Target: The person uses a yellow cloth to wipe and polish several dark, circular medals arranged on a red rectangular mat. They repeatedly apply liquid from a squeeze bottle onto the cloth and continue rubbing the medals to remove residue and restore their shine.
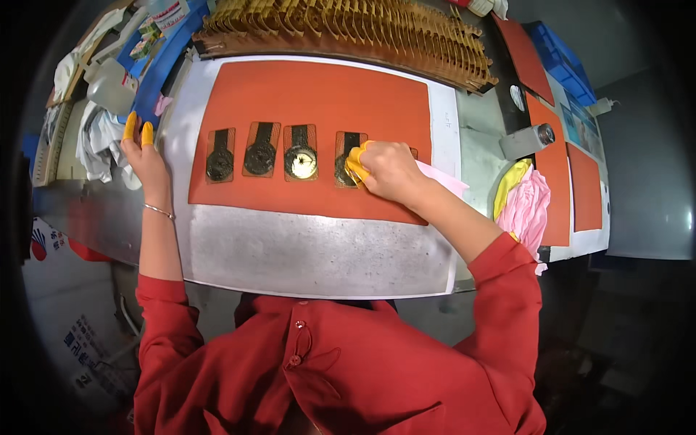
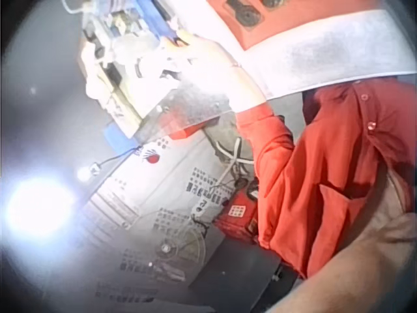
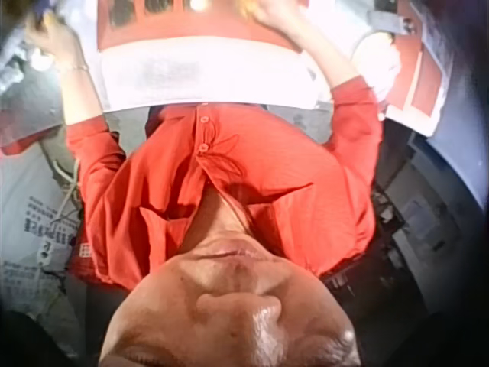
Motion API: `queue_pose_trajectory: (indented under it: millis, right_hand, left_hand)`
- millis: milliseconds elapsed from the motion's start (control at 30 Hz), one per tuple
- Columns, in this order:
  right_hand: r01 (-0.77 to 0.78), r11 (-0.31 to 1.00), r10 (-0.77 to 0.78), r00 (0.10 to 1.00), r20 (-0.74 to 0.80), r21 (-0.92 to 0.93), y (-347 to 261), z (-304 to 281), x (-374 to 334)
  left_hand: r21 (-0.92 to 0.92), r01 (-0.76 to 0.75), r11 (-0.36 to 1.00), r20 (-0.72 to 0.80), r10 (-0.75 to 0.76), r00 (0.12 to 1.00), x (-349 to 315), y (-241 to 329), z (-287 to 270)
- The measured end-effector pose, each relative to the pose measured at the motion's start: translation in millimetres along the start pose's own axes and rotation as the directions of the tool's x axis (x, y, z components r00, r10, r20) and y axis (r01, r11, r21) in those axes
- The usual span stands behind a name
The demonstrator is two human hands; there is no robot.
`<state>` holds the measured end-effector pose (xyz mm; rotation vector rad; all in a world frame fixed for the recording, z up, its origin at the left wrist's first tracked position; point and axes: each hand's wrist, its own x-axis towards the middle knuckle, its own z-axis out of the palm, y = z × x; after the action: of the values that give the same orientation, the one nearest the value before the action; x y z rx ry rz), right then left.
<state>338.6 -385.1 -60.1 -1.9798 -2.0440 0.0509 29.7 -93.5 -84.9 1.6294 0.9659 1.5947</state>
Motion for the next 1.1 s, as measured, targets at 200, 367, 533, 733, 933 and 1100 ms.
queue_pose_trajectory:
  millis: [200,367,533,733,933,1100]
  right_hand:
    - [-0.031,0.999,0.029,0.999,-0.043,-0.039,7.7,2.0,10.8]
    - [-0.028,1.0,0.028,0.996,-0.079,0.002,0.9,-9.0,25.2]
    - [0.031,0.999,-0.03,0.998,-0.053,0.021,4.7,0.8,16.0]
    - [0.001,0.997,0.003,0.999,-0.049,0.075,-3.5,-6.9,24.3]
    - [-0.095,0.995,0.095,0.995,-0.017,-0.014,12.0,-17.3,19.9]
    - [0.017,0.999,-0.017,1.0,0.016,-0.03,0.4,-9.7,-8.6]
  left_hand:
    - [-0.011,0.003,1.0,0.02,-0.003,1.0,2.2,-3.8,-2.0]
    - [0.06,0.0,0.998,0.02,-0.001,1.0,-1.6,4.1,1.8]
    - [0.005,0.017,1.0,0.014,-0.017,1.0,-4.0,2.4,-1.8]
    - [0.013,0.016,1.0,0.011,-0.016,1.0,-0.8,0.3,-0.6]
    - [-0.038,0.015,0.999,0.016,-0.015,1.0,-0.7,5.7,2.5]
    - [0.012,-0.001,1.0,0.016,0.0,1.0,-1.2,3.2,-1.2]
